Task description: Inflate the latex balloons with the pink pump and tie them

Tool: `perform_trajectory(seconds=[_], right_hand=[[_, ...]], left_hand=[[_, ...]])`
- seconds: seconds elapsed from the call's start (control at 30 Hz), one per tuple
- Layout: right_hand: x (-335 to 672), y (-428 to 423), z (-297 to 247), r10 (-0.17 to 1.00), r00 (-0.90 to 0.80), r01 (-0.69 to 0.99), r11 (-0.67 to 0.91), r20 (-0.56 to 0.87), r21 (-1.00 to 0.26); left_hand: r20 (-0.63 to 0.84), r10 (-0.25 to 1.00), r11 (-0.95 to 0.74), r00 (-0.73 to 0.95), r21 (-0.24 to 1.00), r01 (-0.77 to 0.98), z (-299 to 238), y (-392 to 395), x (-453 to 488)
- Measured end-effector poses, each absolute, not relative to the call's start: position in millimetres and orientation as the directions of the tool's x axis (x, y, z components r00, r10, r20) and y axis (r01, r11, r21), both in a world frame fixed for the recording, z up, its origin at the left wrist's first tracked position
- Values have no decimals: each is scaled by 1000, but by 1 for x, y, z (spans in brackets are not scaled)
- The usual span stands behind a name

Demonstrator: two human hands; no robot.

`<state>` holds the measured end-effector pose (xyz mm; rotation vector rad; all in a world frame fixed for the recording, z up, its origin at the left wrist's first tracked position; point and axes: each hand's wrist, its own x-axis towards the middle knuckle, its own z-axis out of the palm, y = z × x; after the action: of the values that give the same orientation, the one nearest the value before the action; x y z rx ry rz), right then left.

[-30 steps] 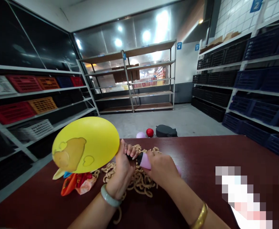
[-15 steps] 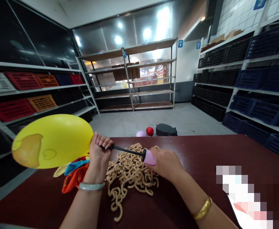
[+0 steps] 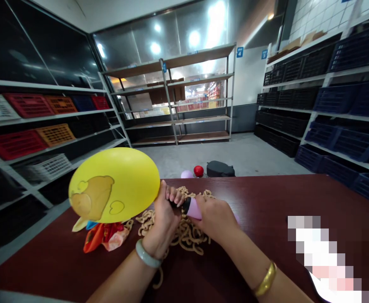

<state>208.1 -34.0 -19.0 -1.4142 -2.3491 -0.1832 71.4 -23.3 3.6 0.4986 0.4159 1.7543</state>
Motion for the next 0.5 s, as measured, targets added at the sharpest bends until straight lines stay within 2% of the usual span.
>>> perform_trajectory(seconds=[0.27,0.5], right_hand=[[210,-25,-23,854,-411,867,474,318,-153],[227,-19,-13,805,-435,852,513,403,-106]], left_hand=[[31,975,-203,-219,521,-829,1,0,33],[204,929,-368,-308,456,-810,34,1,-37]])
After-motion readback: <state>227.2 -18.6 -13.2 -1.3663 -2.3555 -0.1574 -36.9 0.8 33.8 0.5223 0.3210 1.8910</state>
